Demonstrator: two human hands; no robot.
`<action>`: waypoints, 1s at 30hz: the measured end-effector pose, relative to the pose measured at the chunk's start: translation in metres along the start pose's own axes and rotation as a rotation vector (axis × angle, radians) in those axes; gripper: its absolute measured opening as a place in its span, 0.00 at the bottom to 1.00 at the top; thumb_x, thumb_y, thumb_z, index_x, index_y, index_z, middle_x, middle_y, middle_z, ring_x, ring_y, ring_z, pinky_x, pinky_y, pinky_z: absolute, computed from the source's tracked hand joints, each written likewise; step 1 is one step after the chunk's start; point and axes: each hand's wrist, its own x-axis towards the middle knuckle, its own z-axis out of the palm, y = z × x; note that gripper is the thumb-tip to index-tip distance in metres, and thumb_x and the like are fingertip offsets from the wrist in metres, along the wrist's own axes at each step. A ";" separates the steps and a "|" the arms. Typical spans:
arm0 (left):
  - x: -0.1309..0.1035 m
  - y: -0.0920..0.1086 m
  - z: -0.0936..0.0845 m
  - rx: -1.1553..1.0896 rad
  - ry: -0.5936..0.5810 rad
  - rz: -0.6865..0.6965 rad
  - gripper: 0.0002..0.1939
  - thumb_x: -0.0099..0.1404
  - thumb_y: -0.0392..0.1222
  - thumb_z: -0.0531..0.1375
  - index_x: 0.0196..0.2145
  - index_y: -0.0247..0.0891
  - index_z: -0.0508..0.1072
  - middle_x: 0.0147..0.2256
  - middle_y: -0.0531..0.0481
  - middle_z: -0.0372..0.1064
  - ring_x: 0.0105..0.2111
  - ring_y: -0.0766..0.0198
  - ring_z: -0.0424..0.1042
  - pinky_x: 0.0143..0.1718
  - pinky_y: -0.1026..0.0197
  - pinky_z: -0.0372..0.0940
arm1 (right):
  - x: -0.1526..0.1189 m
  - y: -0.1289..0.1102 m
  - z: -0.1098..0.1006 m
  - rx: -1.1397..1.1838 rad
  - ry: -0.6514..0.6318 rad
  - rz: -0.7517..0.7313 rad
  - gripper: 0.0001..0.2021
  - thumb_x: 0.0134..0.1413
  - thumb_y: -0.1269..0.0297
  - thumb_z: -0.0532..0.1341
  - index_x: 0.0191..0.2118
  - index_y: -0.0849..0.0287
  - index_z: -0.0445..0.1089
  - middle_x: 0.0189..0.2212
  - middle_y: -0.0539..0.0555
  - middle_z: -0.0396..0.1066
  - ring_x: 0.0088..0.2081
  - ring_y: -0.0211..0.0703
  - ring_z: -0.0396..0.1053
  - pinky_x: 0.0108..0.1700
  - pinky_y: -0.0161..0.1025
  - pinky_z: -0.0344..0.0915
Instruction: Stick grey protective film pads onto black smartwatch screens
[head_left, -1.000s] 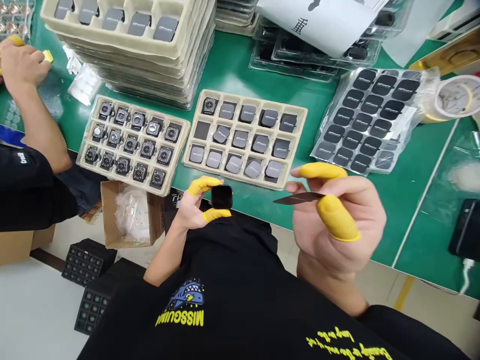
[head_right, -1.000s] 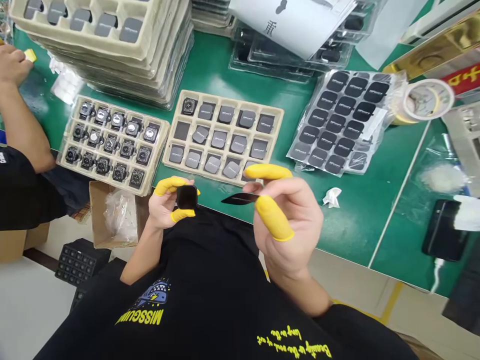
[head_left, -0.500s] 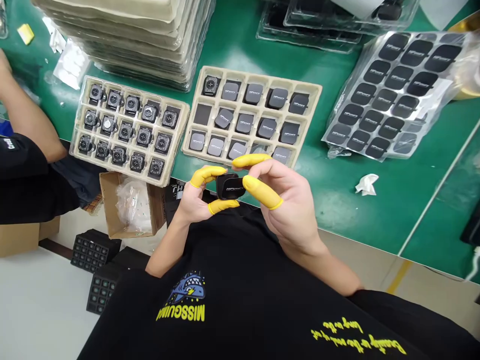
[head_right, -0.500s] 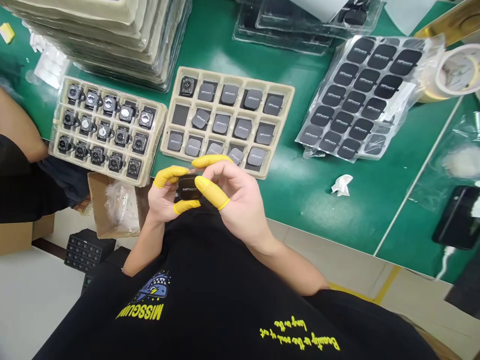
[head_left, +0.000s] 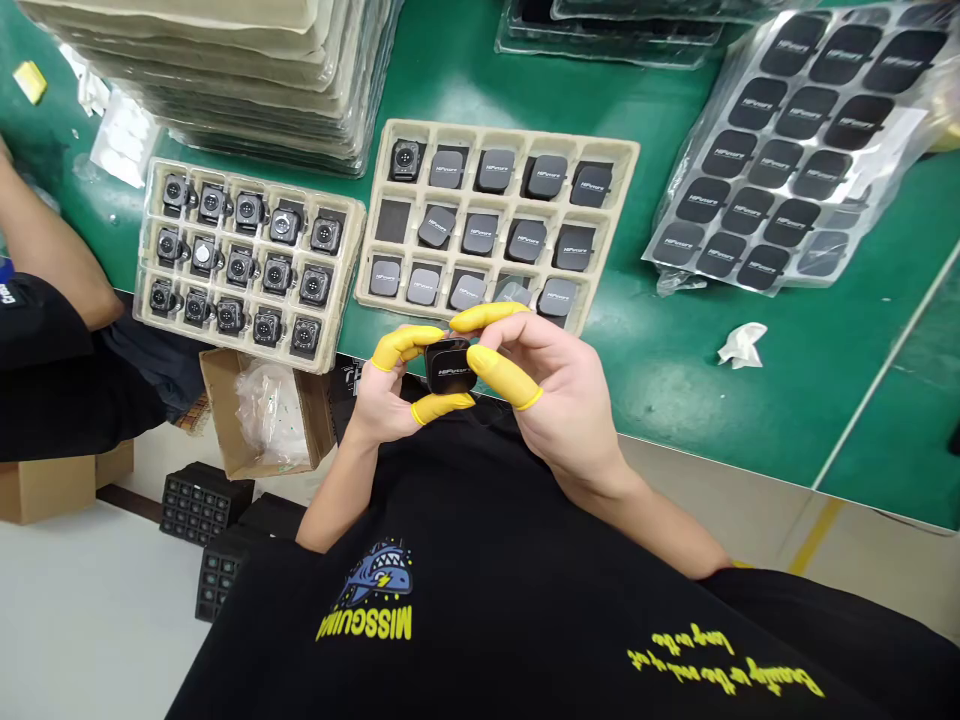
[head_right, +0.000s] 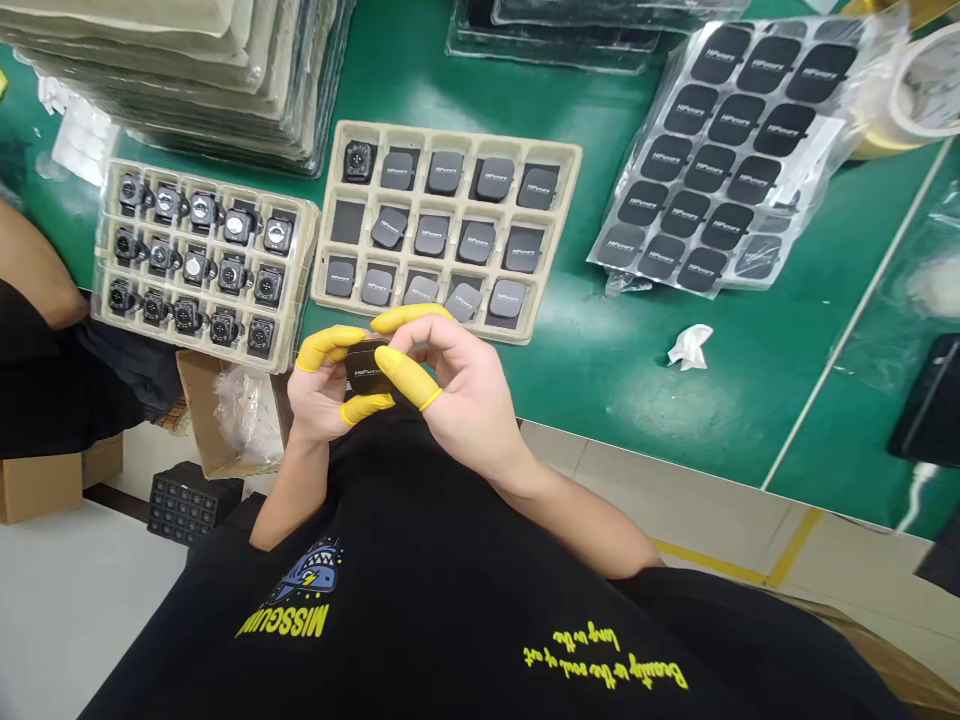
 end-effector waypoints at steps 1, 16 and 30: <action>0.000 0.000 0.000 -0.004 -0.004 -0.006 0.42 0.56 0.53 0.83 0.64 0.50 0.76 0.52 0.47 0.80 0.52 0.53 0.87 0.54 0.54 0.83 | 0.000 0.000 0.000 -0.002 0.003 0.001 0.15 0.68 0.48 0.74 0.38 0.52 0.76 0.49 0.56 0.81 0.51 0.51 0.81 0.52 0.48 0.81; -0.004 0.000 -0.003 0.038 -0.023 -0.022 0.41 0.58 0.57 0.82 0.64 0.48 0.75 0.55 0.45 0.80 0.55 0.50 0.86 0.55 0.53 0.82 | -0.001 0.005 0.000 -0.001 -0.011 -0.010 0.13 0.68 0.51 0.74 0.39 0.53 0.77 0.50 0.56 0.81 0.53 0.50 0.80 0.53 0.46 0.80; -0.004 -0.002 -0.003 0.042 -0.041 0.055 0.41 0.62 0.52 0.81 0.68 0.48 0.72 0.57 0.46 0.80 0.56 0.56 0.85 0.57 0.60 0.79 | -0.003 0.001 0.004 0.086 0.010 0.031 0.09 0.67 0.56 0.76 0.38 0.51 0.79 0.49 0.55 0.81 0.52 0.49 0.79 0.53 0.45 0.78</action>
